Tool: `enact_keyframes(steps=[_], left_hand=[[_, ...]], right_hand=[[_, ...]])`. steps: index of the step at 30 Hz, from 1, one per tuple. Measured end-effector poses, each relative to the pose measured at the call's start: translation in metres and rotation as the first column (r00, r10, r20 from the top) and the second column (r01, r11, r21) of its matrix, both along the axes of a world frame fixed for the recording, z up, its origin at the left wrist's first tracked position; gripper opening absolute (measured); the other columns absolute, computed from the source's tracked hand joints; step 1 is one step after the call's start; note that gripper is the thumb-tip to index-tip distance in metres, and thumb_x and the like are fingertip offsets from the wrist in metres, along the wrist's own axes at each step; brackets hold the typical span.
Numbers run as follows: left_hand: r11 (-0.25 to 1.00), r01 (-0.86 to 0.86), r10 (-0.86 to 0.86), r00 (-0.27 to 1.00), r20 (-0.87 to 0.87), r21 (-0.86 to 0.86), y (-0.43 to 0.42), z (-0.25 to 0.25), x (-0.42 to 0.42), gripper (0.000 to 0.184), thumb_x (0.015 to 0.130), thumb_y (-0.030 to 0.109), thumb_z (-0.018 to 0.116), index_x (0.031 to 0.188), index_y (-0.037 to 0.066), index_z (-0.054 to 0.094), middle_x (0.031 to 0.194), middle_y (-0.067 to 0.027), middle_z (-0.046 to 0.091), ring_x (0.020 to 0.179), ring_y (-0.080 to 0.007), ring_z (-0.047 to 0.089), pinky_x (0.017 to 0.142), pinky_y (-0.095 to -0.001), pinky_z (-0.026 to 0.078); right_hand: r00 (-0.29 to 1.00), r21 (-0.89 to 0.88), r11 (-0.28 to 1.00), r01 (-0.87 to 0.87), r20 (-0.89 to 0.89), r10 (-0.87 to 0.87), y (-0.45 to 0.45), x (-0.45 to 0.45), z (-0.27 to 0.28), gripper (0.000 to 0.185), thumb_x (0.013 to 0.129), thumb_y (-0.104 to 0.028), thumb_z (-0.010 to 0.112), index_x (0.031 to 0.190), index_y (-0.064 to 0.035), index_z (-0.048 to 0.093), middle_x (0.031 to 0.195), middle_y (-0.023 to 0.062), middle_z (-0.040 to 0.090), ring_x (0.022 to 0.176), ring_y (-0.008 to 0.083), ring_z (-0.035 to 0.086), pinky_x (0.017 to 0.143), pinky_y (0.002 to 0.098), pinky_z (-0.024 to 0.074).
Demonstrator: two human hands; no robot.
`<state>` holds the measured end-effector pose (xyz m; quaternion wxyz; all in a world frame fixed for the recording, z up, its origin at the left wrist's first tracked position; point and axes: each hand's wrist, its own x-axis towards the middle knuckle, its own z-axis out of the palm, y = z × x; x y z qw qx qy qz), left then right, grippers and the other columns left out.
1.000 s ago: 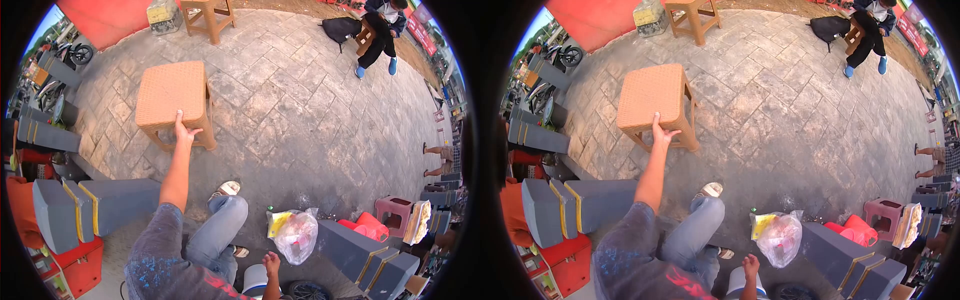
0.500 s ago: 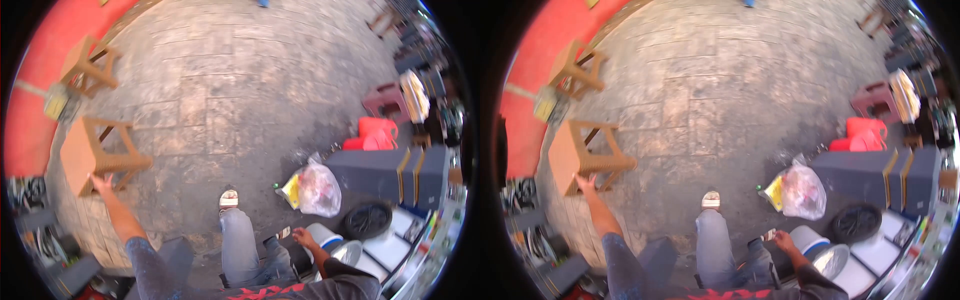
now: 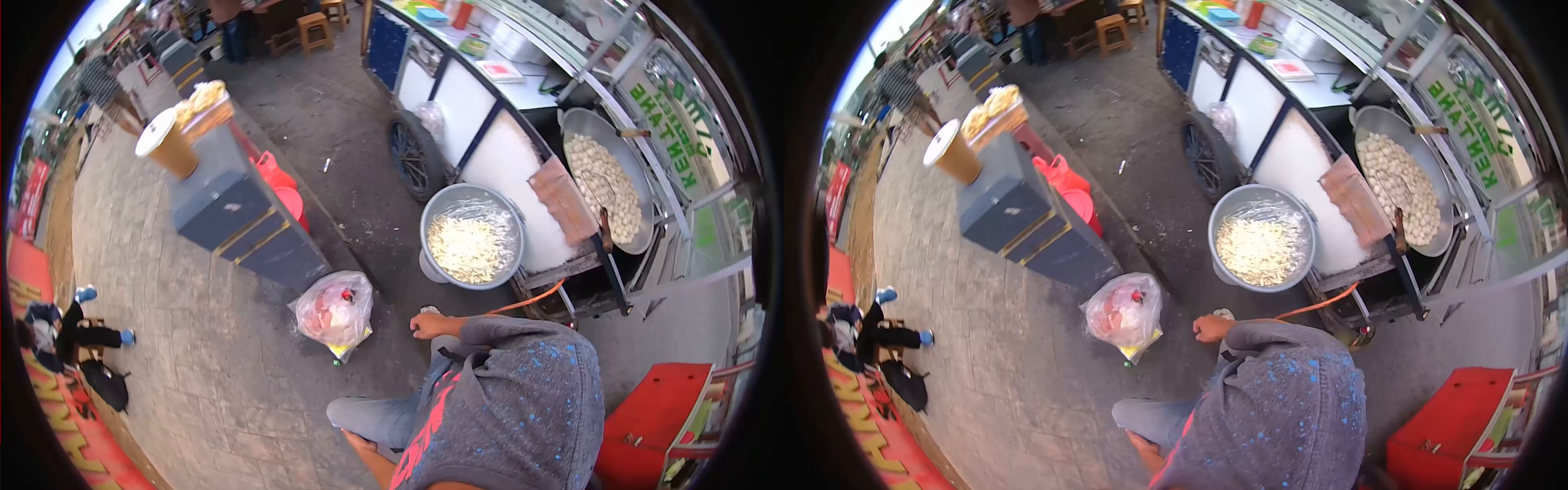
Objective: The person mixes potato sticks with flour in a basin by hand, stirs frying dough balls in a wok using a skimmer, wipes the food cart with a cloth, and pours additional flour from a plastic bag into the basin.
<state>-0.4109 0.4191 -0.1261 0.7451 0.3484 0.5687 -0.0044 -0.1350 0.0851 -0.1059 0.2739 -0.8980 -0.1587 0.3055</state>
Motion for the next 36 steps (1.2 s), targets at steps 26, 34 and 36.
enact_keyframes(steps=[26, 34, 36], left_hand=[[0.094, 0.831, -0.936, 0.262, -0.235, 0.549, -0.197, 0.01, 0.448, 0.014, 0.089, 0.007, 0.055, 0.093, -0.004, 0.064, 0.065, -0.0118, 0.063, 0.049, -0.018, 0.06, 0.044, -0.0295, 0.05], [-0.161, 0.8, -0.987, -0.129, -0.097, 0.579, -0.264, 0.022, 0.576, 0.023, 0.08, 0.012, 0.075, 0.068, 0.0, 0.06, 0.062, -0.0077, 0.063, 0.05, -0.0125, 0.059, 0.046, -0.027, 0.051], [-0.217, 0.801, -0.976, -0.19, -0.107, 0.559, -0.269, 0.021, 0.588, 0.024, 0.081, 0.014, 0.076, 0.069, -0.001, 0.061, 0.061, -0.0079, 0.063, 0.047, -0.0116, 0.057, 0.043, -0.0255, 0.048]], right_hand=[[0.364, -0.474, -0.099, 0.875, 0.778, -0.512, -0.57, 0.004, 0.254, 0.032, 0.09, -0.015, 0.057, 0.121, -0.014, 0.05, 0.092, 0.0192, 0.065, 0.085, 0.0336, 0.068, 0.066, 0.0446, 0.0533], [0.477, -0.607, -0.063, 0.792, 0.68, -0.557, -0.576, 0.001, 0.381, 0.022, 0.086, -0.021, 0.057, 0.102, -0.0194, 0.071, 0.091, 0.0103, 0.07, 0.084, 0.0255, 0.069, 0.066, 0.041, 0.0522], [0.348, -0.542, -0.128, 0.831, 0.685, -0.64, -0.559, -0.023, 0.405, 0.029, 0.078, -0.013, 0.058, 0.106, -0.0147, 0.066, 0.095, 0.0125, 0.07, 0.089, 0.0281, 0.068, 0.07, 0.0425, 0.053]])
